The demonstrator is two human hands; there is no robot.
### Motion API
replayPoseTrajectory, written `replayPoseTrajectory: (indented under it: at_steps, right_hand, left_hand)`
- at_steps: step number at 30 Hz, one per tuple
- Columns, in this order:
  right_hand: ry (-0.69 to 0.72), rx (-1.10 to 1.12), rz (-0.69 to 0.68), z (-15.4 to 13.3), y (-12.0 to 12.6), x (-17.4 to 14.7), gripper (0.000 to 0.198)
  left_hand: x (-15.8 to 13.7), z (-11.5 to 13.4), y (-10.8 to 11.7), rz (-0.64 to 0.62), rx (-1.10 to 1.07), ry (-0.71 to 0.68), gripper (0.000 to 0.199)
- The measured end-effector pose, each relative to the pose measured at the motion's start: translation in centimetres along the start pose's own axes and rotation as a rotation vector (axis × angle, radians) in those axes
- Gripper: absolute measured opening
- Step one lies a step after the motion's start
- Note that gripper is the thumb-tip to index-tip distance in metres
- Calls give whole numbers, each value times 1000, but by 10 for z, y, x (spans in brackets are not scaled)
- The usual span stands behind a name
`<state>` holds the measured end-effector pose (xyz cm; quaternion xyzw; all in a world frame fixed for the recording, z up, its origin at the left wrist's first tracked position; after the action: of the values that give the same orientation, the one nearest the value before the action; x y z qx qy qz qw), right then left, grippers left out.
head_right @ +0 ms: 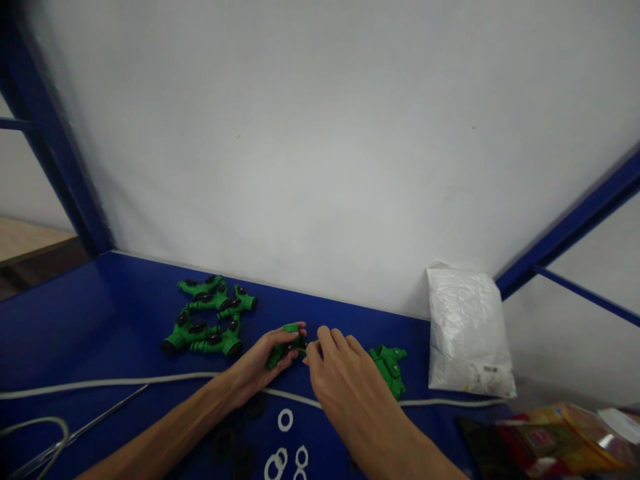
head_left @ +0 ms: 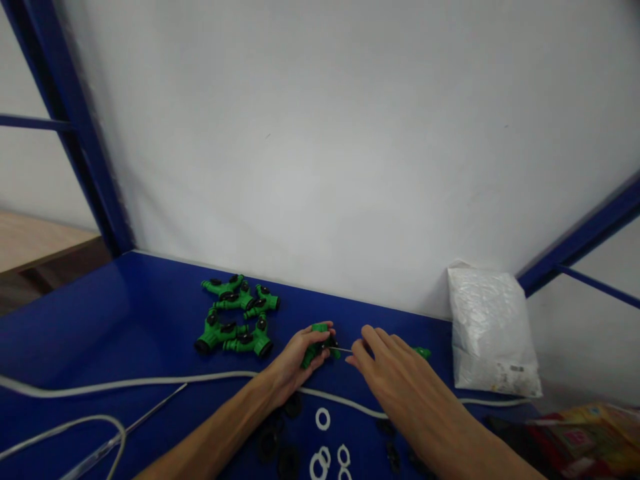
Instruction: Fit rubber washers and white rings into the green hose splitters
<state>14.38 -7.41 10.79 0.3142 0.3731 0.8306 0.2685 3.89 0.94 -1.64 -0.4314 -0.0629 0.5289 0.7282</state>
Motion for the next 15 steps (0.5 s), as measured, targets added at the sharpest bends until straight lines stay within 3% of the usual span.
replayPoseTrajectory:
  at_steps: [3,7,15]
  right_hand:
    - [-3,-16,8,-2,0,-2,16]
    - [3,34,6,-4,6,-1,34]
    - [6,3,44,-3,4,3,19]
  left_hand:
    - [1,-2,2,4,14,16,20]
    - [-1,-2,2,0,26,3,21]
    - [-2,-2,0,8,15,16,20]
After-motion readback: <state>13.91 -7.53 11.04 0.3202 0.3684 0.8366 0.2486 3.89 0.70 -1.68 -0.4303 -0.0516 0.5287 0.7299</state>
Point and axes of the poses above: each hand's wrist, its own x-axis towards the middle knuckle, its own y-axis out of the back of the hand, z = x × y, the point moved 4 cm from there along x, towards the middle knuckle, and after that the axes turned 3 degrees about x, right-handed, at the moved point
